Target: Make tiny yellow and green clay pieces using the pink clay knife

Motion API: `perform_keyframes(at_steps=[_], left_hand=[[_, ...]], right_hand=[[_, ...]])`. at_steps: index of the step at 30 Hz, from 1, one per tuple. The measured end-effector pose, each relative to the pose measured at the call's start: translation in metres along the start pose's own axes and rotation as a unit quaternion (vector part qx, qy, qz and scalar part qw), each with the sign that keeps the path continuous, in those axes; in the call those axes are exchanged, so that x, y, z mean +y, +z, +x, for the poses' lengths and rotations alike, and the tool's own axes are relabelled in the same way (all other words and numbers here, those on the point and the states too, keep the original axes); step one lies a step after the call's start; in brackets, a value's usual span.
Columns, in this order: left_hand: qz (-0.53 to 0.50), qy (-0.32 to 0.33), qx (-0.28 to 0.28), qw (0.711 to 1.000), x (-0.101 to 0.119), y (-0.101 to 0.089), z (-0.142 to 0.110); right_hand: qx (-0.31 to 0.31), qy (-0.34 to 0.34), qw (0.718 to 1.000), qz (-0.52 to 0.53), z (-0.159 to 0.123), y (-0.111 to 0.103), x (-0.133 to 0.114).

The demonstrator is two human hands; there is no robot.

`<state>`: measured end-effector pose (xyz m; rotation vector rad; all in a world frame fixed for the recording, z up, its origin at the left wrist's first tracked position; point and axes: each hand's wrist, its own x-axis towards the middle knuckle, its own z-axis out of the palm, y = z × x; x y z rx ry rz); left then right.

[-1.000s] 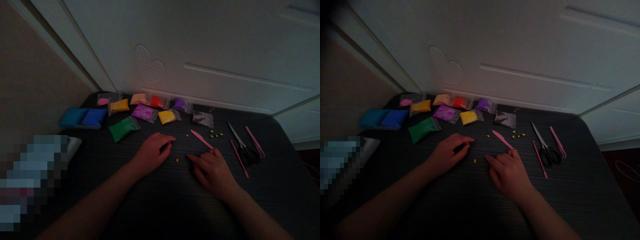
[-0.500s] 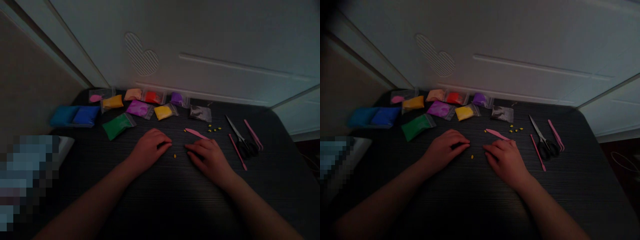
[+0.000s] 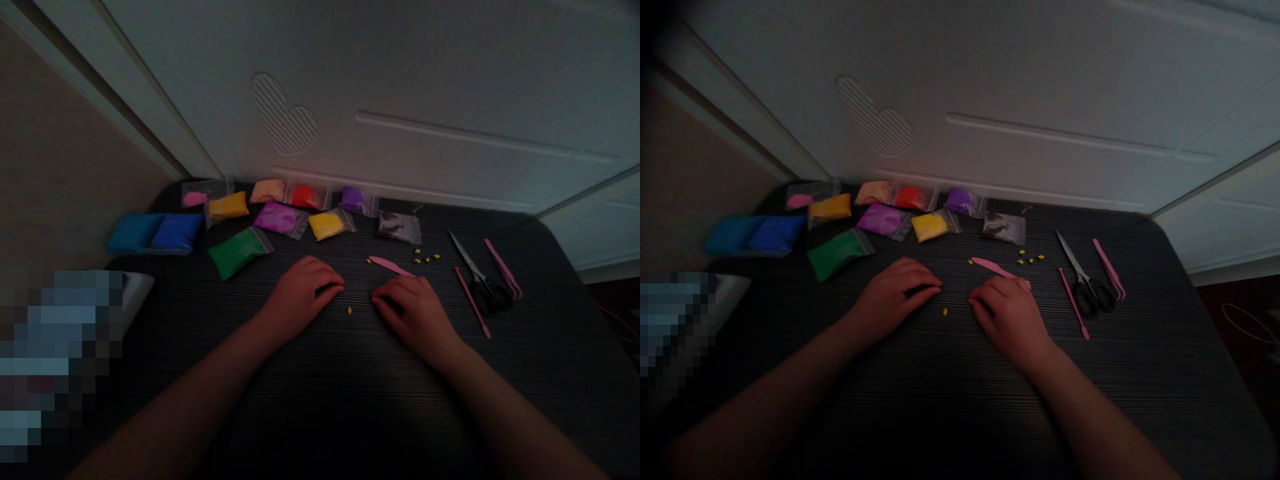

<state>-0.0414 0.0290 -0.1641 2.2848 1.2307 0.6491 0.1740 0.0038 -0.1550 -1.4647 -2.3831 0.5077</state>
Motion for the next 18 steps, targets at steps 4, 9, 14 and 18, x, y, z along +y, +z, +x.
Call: perform_keyframes(at_steps=[4, 9, 14, 18], left_hand=[[0.027, 0.020, -0.002, 0.999, -0.0015, 0.0009, 0.0010], [0.050, 0.021, -0.004, 0.999, -0.0038, 0.0040, 0.0008], [0.049, 0.017, -0.012, 0.999, -0.0058, 0.0037, 0.0004], [0.040, 0.007, -0.020, 0.999, -0.0062, 0.0008, 0.0006]], right_hand=[[0.007, 0.005, 1.000, -0.008, 0.0005, 0.0014, -0.0006], [0.004, 0.008, 1.000, -0.003, -0.0001, 0.0005, 0.0000], [-0.002, 0.004, 1.000, 0.012, -0.0019, -0.0015, 0.0024], [-0.001, 0.003, 1.000, 0.023, -0.0026, -0.0022, 0.0035]])
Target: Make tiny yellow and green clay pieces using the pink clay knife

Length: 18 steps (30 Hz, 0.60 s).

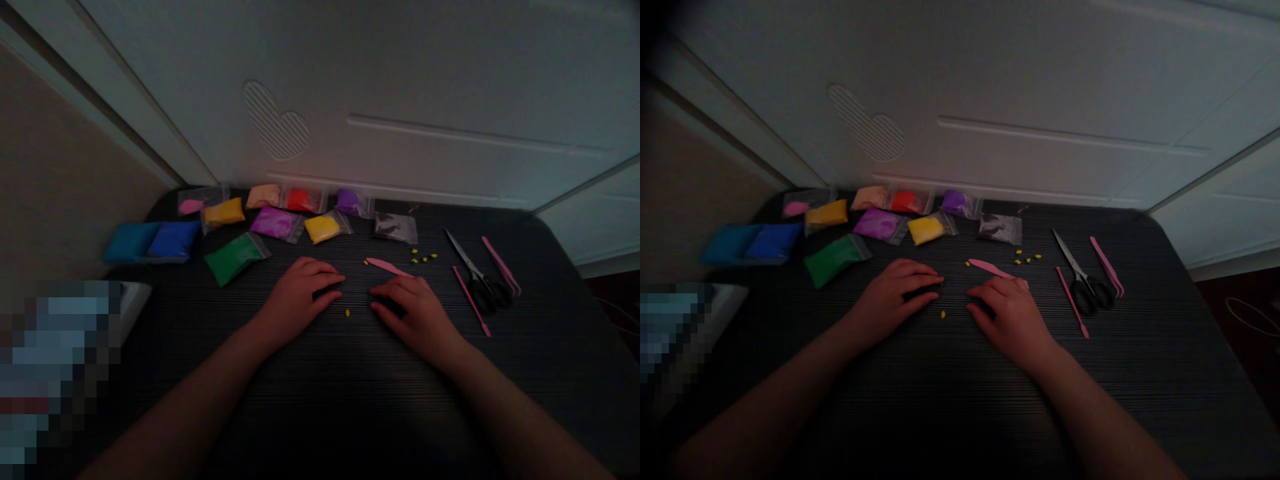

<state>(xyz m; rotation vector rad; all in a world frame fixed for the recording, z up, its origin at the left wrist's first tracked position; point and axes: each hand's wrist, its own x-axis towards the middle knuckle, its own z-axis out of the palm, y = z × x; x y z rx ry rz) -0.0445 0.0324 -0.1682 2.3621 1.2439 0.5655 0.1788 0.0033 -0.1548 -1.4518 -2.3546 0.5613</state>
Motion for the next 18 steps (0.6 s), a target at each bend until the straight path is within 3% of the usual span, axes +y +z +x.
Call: perform_keyframes(at_steps=[18], left_hand=[[-0.023, -0.034, 0.032, 0.999, 0.0087, 0.0038, 0.0044]], right_hand=[[0.025, 0.009, 1.000, -0.009, 0.0063, 0.0039, -0.0036]])
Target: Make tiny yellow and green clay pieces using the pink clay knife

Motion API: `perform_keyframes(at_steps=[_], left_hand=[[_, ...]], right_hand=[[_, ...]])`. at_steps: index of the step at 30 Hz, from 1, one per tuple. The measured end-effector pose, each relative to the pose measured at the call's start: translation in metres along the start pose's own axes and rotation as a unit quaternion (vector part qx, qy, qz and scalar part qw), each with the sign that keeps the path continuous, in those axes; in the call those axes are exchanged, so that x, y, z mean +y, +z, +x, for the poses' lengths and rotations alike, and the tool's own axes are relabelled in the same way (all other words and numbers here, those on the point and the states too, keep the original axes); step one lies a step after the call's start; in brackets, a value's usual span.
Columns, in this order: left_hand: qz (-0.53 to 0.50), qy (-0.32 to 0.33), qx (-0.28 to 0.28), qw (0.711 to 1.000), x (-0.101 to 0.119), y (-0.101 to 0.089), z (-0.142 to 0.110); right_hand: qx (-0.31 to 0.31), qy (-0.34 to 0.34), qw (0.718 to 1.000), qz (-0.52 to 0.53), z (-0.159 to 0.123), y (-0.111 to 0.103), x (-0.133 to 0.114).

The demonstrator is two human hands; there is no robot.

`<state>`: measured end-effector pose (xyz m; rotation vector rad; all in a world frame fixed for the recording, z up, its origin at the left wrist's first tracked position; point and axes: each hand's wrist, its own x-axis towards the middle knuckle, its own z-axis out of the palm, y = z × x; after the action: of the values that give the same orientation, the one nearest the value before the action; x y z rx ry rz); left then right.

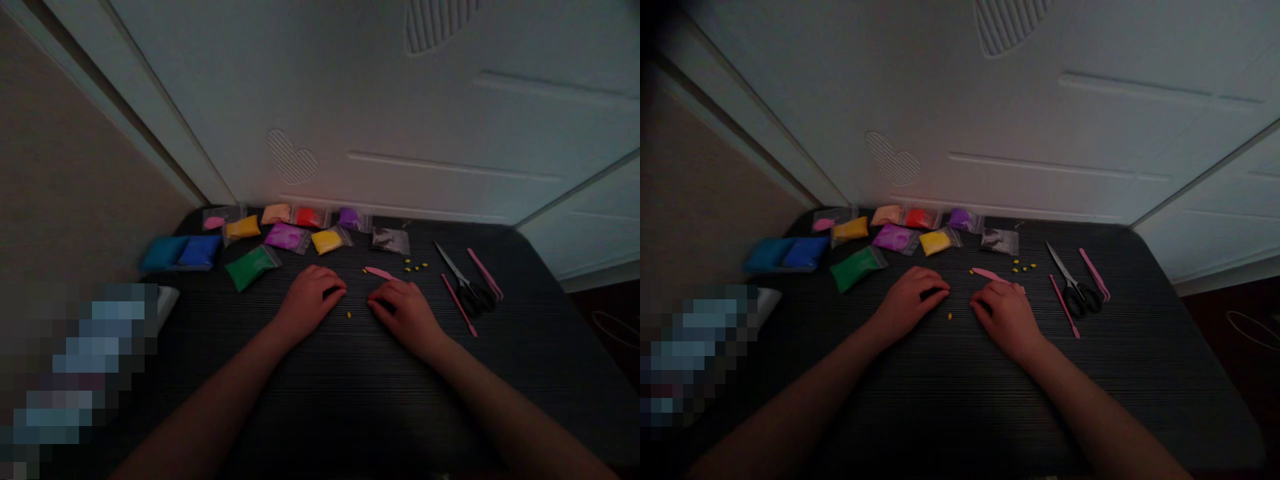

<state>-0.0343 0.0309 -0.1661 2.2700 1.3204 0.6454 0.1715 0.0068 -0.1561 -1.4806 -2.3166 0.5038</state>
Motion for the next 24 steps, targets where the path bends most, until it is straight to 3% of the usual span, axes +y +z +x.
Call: perform_keyframes(at_steps=[13, 19, 24], left_hand=[[-0.036, 0.013, -0.002, 0.999, 0.008, -0.002, -0.002], [-0.040, 0.062, -0.050, 0.996, 0.028, 0.003, 0.000], [0.006, 0.069, -0.063, 0.996, 0.043, 0.011, -0.001]], right_hand=[[0.032, -0.017, 0.999, 0.039, 0.019, -0.004, 0.010], [0.061, -0.014, 0.997, 0.048, 0.007, -0.012, 0.013], [0.039, -0.009, 0.998, 0.049, -0.012, -0.021, 0.014]])
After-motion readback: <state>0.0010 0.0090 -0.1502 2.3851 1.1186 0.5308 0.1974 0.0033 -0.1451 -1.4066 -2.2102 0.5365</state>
